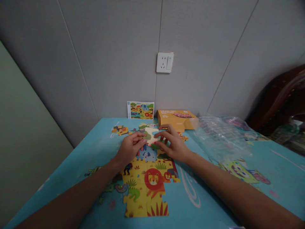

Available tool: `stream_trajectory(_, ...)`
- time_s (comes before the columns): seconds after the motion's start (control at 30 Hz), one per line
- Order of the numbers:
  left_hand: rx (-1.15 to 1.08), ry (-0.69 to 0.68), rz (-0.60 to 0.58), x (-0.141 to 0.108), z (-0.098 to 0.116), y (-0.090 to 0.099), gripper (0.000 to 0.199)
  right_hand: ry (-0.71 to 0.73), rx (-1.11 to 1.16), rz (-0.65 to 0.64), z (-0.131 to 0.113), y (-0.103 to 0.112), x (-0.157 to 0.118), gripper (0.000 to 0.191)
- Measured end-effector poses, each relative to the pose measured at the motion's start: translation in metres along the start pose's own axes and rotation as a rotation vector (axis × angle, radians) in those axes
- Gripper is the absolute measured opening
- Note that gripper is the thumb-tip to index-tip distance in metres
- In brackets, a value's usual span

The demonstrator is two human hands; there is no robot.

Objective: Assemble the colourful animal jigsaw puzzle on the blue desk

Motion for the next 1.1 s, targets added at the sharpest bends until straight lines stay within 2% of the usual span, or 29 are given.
stream_trajectory(0.17, -0.005, -0.001, -0.014, 0.0005, -0.0036, -0.0005, 0.036, -0.007, 0.010, -0.043, 0.0006, -0.0008, 0.0014, 0.014)
stream_trajectory(1.1, -0.012, 0.047, -0.071, -0.0021, 0.0003, -0.0021, 0.033, -0.090, -0.019, -0.091, 0.0082, -0.0062, -0.0004, 0.010)
Point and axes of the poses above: each hand's wrist, its own x-axis towards the middle knuckle, its own y-axis out of the back of the hand, z = x × y, the point moved 2 cm from there along x, towards the middle knuckle, and after that the axes turned 14 degrees about z, right-handed, at the moved point
